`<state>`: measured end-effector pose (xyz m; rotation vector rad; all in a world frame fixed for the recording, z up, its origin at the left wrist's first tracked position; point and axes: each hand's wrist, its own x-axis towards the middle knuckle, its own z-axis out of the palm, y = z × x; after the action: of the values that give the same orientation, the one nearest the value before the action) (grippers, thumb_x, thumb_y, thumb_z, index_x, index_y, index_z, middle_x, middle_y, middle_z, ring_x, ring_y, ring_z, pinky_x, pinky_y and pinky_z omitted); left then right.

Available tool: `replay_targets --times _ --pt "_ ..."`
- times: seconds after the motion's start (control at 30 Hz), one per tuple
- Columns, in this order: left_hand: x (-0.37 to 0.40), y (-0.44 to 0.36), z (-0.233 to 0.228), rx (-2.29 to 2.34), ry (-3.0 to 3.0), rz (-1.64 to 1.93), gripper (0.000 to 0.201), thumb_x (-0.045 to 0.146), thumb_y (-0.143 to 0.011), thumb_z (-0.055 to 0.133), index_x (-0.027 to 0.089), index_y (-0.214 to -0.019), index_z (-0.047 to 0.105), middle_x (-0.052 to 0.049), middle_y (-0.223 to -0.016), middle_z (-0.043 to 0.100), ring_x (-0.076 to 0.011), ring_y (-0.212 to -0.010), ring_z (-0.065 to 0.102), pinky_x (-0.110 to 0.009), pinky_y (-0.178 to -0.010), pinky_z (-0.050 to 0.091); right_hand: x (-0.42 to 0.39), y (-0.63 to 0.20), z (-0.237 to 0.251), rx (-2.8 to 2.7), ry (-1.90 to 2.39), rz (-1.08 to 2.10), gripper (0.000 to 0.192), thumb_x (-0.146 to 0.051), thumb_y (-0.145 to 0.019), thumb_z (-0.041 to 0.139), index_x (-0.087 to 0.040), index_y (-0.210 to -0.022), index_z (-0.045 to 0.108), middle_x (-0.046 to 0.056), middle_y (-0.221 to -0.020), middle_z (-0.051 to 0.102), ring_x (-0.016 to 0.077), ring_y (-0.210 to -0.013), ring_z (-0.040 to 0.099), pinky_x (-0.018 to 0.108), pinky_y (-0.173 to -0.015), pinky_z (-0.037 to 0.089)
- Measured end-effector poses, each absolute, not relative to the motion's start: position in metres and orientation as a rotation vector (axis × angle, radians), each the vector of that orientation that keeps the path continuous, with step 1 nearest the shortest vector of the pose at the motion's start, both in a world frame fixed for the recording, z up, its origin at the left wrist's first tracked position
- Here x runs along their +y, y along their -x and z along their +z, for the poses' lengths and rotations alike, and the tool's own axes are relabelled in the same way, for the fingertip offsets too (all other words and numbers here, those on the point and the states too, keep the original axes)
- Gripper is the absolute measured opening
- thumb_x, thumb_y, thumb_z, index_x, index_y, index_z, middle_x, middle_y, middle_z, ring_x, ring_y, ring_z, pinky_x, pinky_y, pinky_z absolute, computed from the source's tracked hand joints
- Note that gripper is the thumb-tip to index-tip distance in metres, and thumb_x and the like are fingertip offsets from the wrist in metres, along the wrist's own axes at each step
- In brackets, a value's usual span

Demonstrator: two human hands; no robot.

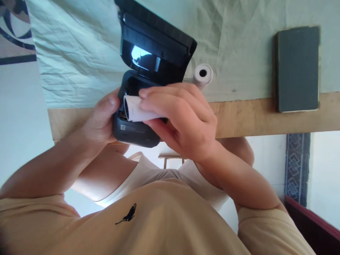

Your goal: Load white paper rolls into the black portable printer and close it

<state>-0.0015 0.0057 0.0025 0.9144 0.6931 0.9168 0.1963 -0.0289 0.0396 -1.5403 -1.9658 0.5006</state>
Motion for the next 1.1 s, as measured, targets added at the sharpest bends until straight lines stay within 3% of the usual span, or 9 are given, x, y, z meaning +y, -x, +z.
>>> replay_targets --times 0.1,0.23,0.33,0.43,0.57,0.7,0.83,1.0,1.1 --pt "0.003 0.0 0.007 0.735 -0.88 0.909 0.054 0.063 -0.098 0.041 0.018 -0.109 0.069 -0.009 -0.093 0.073 -0.0225 -0.087 0.074 -0.024 -0.056 0.049 -0.02 -0.187 0.04 -1.943 1.312 0.194 0.01 -0.031 -0.094 0.058 -0.031 -0.102 0.064 -0.005 -0.113 0.075 0.0137 -0.108 0.071 0.033 -0.099 0.058" --pt "0.004 -0.001 0.006 0.702 -0.858 0.922 0.049 0.059 -0.097 0.047 0.017 -0.11 0.07 -0.009 -0.094 0.072 -0.0237 -0.093 0.074 -0.024 -0.058 0.051 -0.015 -0.186 0.031 -1.922 1.14 -0.095 0.013 -0.024 -0.087 0.072 -0.024 -0.099 0.067 0.001 -0.108 0.078 0.0154 -0.094 0.075 0.029 -0.085 0.059" --pt "0.006 -0.001 0.003 0.645 -0.83 0.919 0.04 0.051 -0.097 0.053 0.016 -0.107 0.07 -0.007 -0.095 0.071 -0.0211 -0.093 0.074 -0.023 -0.063 0.053 -0.015 -0.185 0.028 -1.96 1.174 -0.122 0.001 -0.024 -0.09 0.068 -0.023 -0.091 0.067 0.0 -0.102 0.079 0.0152 -0.087 0.075 0.03 -0.078 0.057" --pt "0.007 0.0 0.002 0.615 -0.823 0.931 0.035 0.045 -0.098 0.053 0.016 -0.104 0.071 -0.005 -0.09 0.07 -0.0175 -0.086 0.072 -0.022 -0.063 0.054 -0.015 -0.184 0.028 -1.968 1.199 -0.126 0.011 -0.025 -0.093 0.064 -0.022 -0.083 0.066 -0.001 -0.093 0.079 0.0142 -0.082 0.074 0.032 -0.074 0.054" --pt "0.006 0.003 0.0 0.583 -0.854 0.938 0.035 0.04 -0.099 0.047 0.016 -0.106 0.072 -0.005 -0.084 0.068 -0.014 -0.074 0.067 -0.023 -0.06 0.052 -0.018 -0.184 0.028 -1.983 1.102 -0.182 0.006 -0.025 -0.088 0.069 -0.02 -0.087 0.065 -0.001 -0.09 0.078 0.017 -0.083 0.071 0.033 -0.071 0.053" --pt "0.007 0.003 0.001 0.582 -0.948 0.958 0.045 0.053 -0.092 0.058 0.02 -0.122 0.068 -0.006 -0.09 0.07 -0.0208 -0.088 0.072 -0.029 -0.07 0.058 -0.025 -0.182 0.029 -1.999 1.059 -0.178 0.008 -0.025 -0.085 0.07 -0.022 -0.085 0.063 -0.003 -0.087 0.077 0.0159 -0.08 0.068 0.033 -0.069 0.052" --pt "0.014 -0.008 0.013 0.807 -0.958 0.931 0.07 0.056 -0.078 0.076 0.029 -0.139 0.056 -0.004 -0.103 0.073 -0.0275 -0.11 0.071 -0.037 -0.088 0.06 -0.031 -0.179 0.029 -2.061 1.066 -0.131 0.012 -0.032 -0.085 0.072 -0.024 -0.087 0.063 -0.005 -0.087 0.077 0.0154 -0.081 0.067 0.034 -0.072 0.051" --pt "0.02 -0.015 0.02 0.843 -1.019 0.919 0.084 0.052 -0.076 0.079 0.032 -0.149 0.045 -0.006 -0.118 0.072 -0.0299 -0.122 0.067 -0.041 -0.097 0.058 -0.03 -0.182 0.03 -2.073 1.01 0.022 0.017 -0.038 -0.09 0.065 -0.022 -0.094 0.066 0.0 -0.092 0.077 0.0177 -0.084 0.067 0.036 -0.075 0.053" --pt "0.02 -0.008 0.009 0.838 -1.067 0.927 0.09 0.05 -0.072 0.082 0.032 -0.151 0.042 -0.007 -0.124 0.069 -0.0312 -0.128 0.063 -0.043 -0.1 0.057 -0.027 -0.188 0.032 -1.894 1.047 0.103 0.019 -0.034 -0.093 0.056 -0.02 -0.088 0.066 0.005 -0.091 0.07 0.0151 -0.085 0.064 0.034 -0.081 0.052"
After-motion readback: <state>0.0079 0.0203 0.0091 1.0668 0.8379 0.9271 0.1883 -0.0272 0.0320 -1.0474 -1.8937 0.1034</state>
